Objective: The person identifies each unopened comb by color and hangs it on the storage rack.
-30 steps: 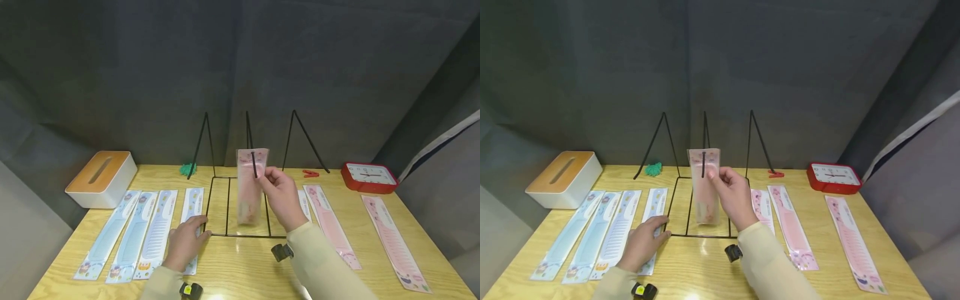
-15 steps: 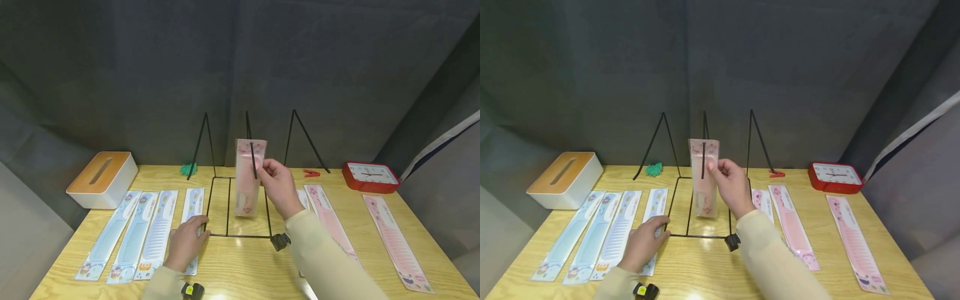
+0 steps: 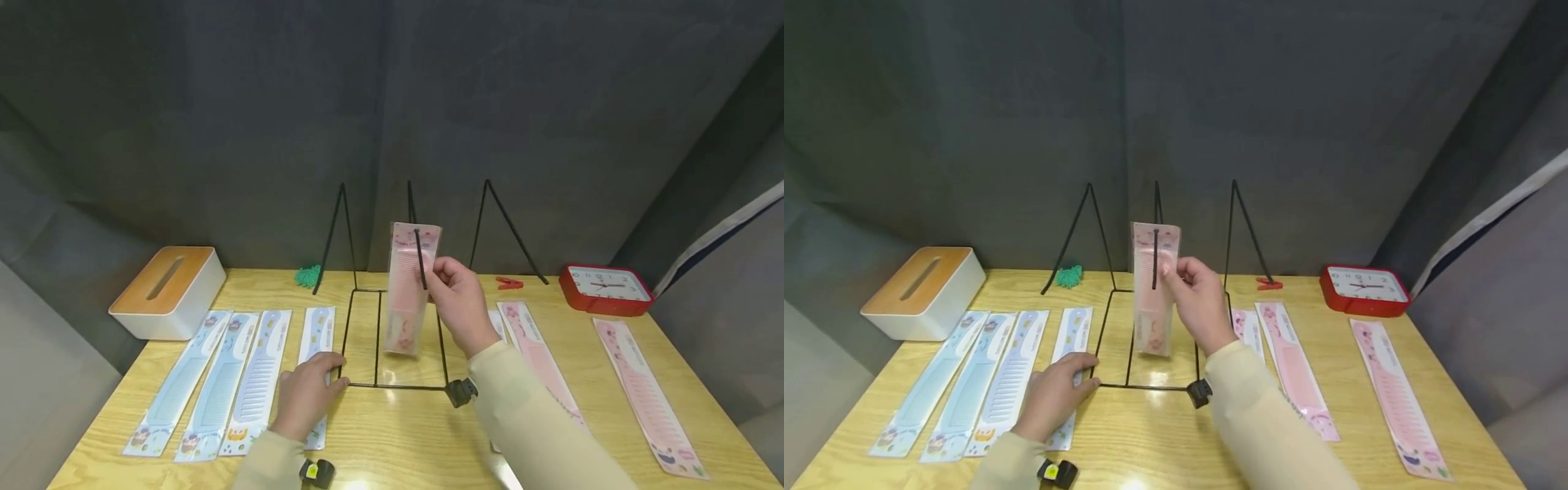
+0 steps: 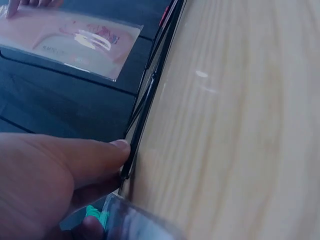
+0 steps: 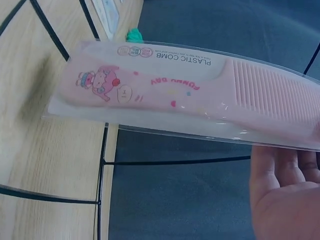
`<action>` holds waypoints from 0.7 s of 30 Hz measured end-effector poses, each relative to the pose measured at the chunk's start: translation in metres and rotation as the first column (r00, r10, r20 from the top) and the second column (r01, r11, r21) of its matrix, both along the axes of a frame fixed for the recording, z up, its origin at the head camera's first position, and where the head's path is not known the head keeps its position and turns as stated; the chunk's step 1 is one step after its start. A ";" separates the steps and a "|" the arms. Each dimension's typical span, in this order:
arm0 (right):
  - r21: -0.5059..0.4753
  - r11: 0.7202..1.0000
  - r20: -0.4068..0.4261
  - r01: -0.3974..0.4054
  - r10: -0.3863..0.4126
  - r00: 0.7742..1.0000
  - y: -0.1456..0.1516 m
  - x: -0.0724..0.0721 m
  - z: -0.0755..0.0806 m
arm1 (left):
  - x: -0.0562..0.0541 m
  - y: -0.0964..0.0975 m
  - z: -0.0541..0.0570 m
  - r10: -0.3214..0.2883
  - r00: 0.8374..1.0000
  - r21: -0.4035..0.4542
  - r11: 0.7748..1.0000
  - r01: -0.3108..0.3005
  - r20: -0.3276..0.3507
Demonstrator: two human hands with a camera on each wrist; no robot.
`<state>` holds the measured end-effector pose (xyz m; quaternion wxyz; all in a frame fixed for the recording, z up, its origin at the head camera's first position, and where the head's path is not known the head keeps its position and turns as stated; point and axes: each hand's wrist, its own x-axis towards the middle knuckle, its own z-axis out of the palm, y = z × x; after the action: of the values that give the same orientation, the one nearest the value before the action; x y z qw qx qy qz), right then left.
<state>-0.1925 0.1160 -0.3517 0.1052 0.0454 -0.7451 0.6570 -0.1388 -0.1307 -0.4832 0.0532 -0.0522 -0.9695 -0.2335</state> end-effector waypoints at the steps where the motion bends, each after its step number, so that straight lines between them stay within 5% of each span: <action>1: 0.002 1.000 -0.002 0.004 -0.004 1.000 0.000 -0.002 0.001 | 0.000 0.000 0.000 -0.003 1.000 0.001 1.000 0.003 -0.002; 10: 0.082 0.996 0.053 0.032 -0.036 0.998 0.006 -0.026 0.009 | 0.002 0.002 0.001 -0.006 0.999 -0.004 1.000 0.006 -0.036; 21: 0.064 0.998 0.174 0.017 -0.028 0.984 0.007 -0.060 0.021 | 0.003 0.001 -0.001 -0.005 0.999 0.023 1.000 0.006 -0.044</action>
<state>-0.2522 0.1234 -0.3311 0.0456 -0.0175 -0.7721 0.6336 -0.1363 -0.1300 -0.4842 0.0745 -0.0593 -0.9651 -0.2439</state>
